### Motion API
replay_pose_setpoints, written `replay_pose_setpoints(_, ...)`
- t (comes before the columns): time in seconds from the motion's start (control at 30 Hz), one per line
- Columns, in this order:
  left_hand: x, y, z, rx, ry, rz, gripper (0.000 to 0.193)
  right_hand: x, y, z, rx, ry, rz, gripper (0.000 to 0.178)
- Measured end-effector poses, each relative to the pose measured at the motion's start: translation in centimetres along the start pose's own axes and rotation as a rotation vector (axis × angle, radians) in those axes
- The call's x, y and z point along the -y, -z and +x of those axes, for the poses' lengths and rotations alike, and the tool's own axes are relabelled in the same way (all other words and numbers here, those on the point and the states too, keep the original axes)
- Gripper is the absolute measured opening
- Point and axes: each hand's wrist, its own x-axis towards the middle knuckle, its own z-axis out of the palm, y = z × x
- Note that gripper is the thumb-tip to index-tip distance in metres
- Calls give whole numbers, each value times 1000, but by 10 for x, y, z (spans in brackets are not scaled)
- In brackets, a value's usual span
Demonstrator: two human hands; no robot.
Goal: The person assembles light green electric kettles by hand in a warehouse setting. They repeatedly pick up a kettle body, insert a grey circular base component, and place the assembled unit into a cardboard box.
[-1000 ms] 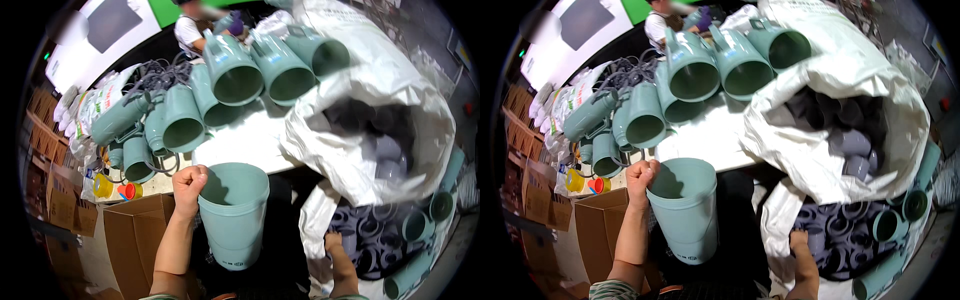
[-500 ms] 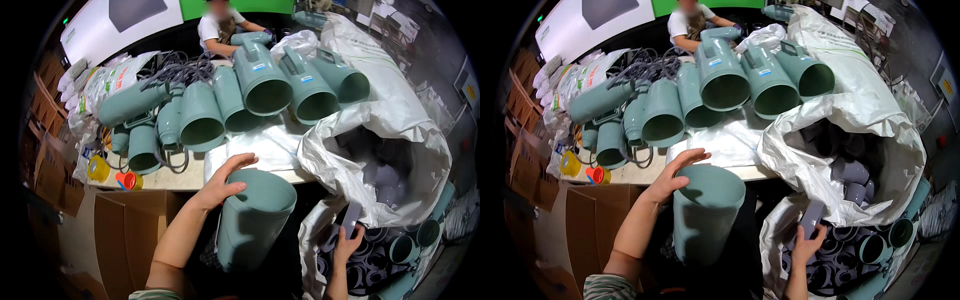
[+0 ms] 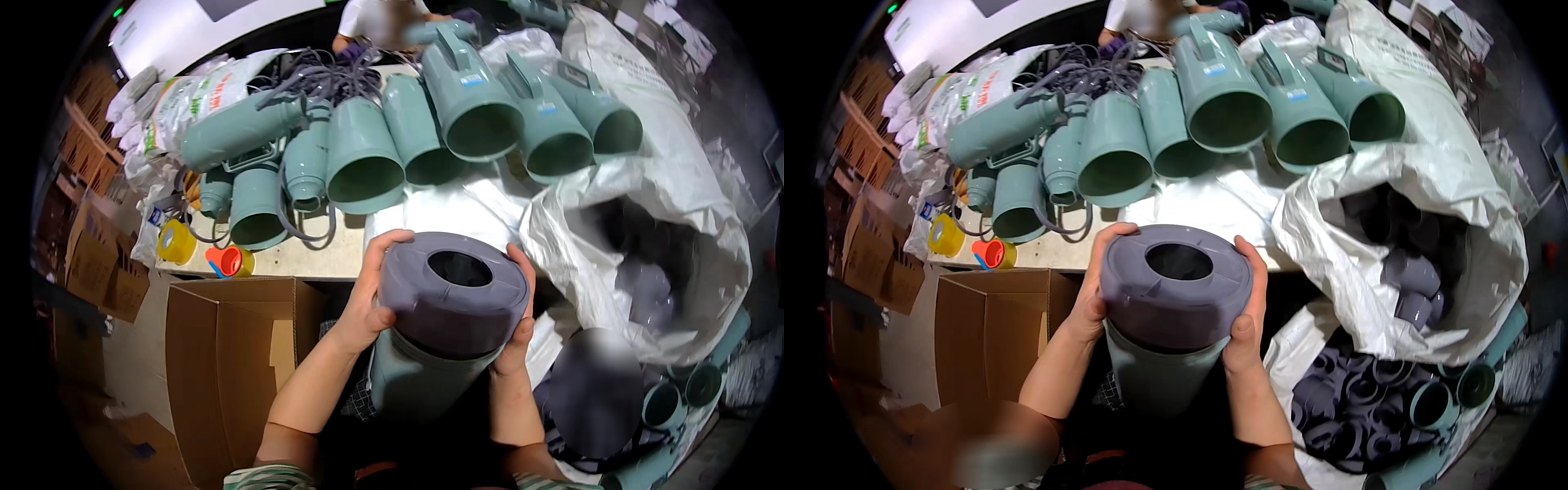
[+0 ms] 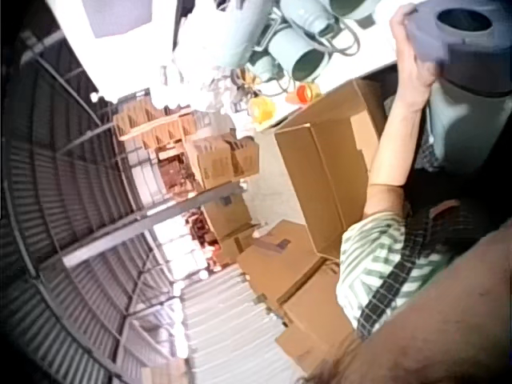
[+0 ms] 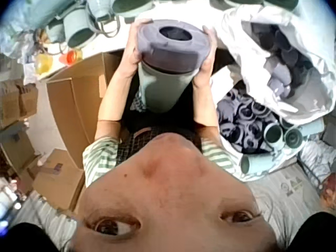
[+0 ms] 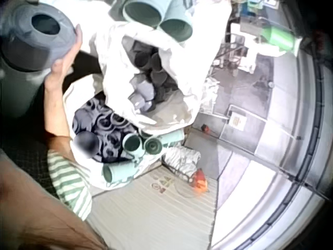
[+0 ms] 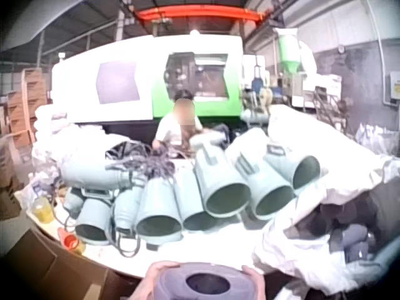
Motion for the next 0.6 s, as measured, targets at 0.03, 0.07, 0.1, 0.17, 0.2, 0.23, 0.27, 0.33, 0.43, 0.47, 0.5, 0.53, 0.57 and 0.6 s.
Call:
replay_pose_setpoints(0.03,7,2,-4,2,-15,0,121,-4,2,-6,-4,7,-8,116)
replay_pose_setpoints(0.07,22,5,-16,5,-30,-1,121,-9,5,-20,-9,17,-16,113)
replay_pose_setpoints(0.1,28,3,-21,-5,-55,-3,121,-10,7,-27,1,23,-26,110)
replay_pose_setpoints(0.17,32,3,-11,-17,-212,123,113,-11,11,-19,-38,117,-79,107)
replay_pose_setpoints(0.2,30,11,-6,-16,-337,301,110,-15,14,-15,-63,198,-136,107)
replay_pose_setpoints(0.23,32,18,-1,-15,-448,473,106,-19,17,-14,-92,267,-200,108)
replay_pose_setpoints(0.27,14,13,4,10,-649,674,97,-19,26,-7,-71,569,-512,110)
replay_pose_setpoints(0.33,0,8,6,155,-625,803,93,-7,34,4,202,691,-692,101)
replay_pose_setpoints(0.43,13,10,15,196,-641,846,85,-20,45,2,231,657,-764,90)
replay_pose_setpoints(0.47,19,6,12,173,-628,823,81,-23,43,-4,187,607,-669,84)
replay_pose_setpoints(0.5,21,5,15,169,-645,828,80,-21,44,-4,189,602,-679,82)
replay_pose_setpoints(0.53,24,5,17,165,-662,834,79,-19,46,-3,192,598,-688,80)
replay_pose_setpoints(0.57,26,4,18,160,-680,840,78,-16,47,-3,195,593,-697,79)
replay_pose_setpoints(0.6,25,1,19,143,-672,841,73,-15,47,-3,182,579,-707,75)
